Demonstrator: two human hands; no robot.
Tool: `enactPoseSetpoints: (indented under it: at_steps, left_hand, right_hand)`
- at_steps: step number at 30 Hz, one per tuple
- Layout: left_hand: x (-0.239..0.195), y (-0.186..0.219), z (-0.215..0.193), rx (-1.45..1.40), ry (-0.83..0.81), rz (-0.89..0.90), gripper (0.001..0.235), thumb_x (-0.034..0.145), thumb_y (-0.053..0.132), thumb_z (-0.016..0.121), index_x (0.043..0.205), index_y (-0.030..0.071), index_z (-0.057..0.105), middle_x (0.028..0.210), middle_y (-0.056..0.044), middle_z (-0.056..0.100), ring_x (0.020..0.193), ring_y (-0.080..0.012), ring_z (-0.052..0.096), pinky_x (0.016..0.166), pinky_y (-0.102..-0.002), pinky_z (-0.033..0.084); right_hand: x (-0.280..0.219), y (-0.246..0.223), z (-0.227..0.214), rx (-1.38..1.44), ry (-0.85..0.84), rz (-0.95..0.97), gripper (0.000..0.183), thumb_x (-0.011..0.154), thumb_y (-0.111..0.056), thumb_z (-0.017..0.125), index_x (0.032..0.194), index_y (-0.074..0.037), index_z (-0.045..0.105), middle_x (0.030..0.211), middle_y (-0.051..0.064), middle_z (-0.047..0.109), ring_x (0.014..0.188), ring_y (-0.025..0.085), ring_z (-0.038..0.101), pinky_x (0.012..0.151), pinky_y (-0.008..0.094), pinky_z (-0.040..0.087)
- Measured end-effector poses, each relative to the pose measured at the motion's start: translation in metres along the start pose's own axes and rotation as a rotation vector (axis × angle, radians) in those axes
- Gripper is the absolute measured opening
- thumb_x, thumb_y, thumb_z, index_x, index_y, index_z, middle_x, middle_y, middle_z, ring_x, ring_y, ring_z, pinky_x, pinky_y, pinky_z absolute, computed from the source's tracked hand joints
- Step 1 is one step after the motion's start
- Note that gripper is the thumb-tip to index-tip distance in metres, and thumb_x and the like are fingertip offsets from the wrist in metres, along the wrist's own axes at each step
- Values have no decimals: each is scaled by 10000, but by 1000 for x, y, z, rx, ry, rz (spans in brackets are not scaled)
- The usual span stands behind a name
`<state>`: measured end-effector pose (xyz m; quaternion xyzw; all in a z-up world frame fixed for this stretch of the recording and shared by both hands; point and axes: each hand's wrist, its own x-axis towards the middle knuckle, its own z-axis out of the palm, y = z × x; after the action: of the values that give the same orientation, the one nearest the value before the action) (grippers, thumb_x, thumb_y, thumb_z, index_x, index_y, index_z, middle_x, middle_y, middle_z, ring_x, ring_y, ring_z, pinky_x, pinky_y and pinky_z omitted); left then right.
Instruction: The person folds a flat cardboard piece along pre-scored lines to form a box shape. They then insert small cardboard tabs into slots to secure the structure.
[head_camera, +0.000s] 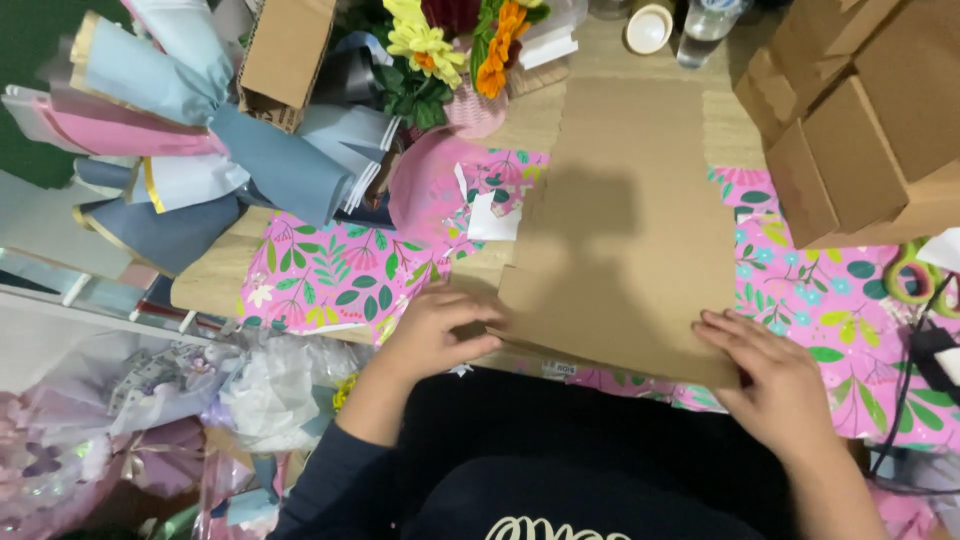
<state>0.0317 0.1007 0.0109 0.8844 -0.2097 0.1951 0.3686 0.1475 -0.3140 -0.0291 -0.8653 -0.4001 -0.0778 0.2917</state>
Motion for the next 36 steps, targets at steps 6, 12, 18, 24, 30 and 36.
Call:
enactPoseSetpoints:
  at_steps: [6,12,18,24,30,36]
  left_hand:
    - [1,-13,8,77,-326,-93,1068,530,632,927,1444,207,577,1534,-8,543,1460,-284,450,1198,-472,303]
    - [21,-5,3,8,-579,-265,1141,532,594,888,1510,194,457,1594,-40,465,1447,-261,401,1081,-412,229]
    - [40,-1,14,-147,-169,-367,214,927,257,680,1015,63,695,973,-70,721,915,-223,697,791,-322,504]
    - [50,-19,51,115,7,-615,235,936,328,636,905,119,533,697,-19,533,667,-255,570,604,-414,420]
    - [40,-53,85,569,100,-469,482,953,358,610,1280,9,549,652,-99,632,561,-346,628,511,-472,473]
    - [39,-38,86,767,183,-478,704,846,461,716,1385,40,551,1025,-121,676,1022,-357,612,785,-501,538]
  right_hand:
    - [-5,0,0,105,15,141,355,881,-213,679,1208,-87,733,1303,102,726,1267,277,669,1107,388,501]
    - [-29,27,32,-41,207,675,330,970,-397,710,1004,-70,674,869,66,702,858,254,700,779,402,517]
    - [29,6,14,-144,192,660,463,1033,-492,605,1280,-101,589,903,101,740,888,413,696,766,517,494]
    - [66,-4,8,-141,89,738,461,1057,-457,549,1310,-79,472,844,139,716,821,507,669,715,561,471]
    - [88,-8,13,-316,-114,781,510,1062,-552,486,1174,-63,395,863,202,732,841,515,695,699,589,476]
    - [88,-9,22,-526,-97,750,683,1012,-633,452,1399,-71,444,839,227,760,783,498,735,666,586,478]
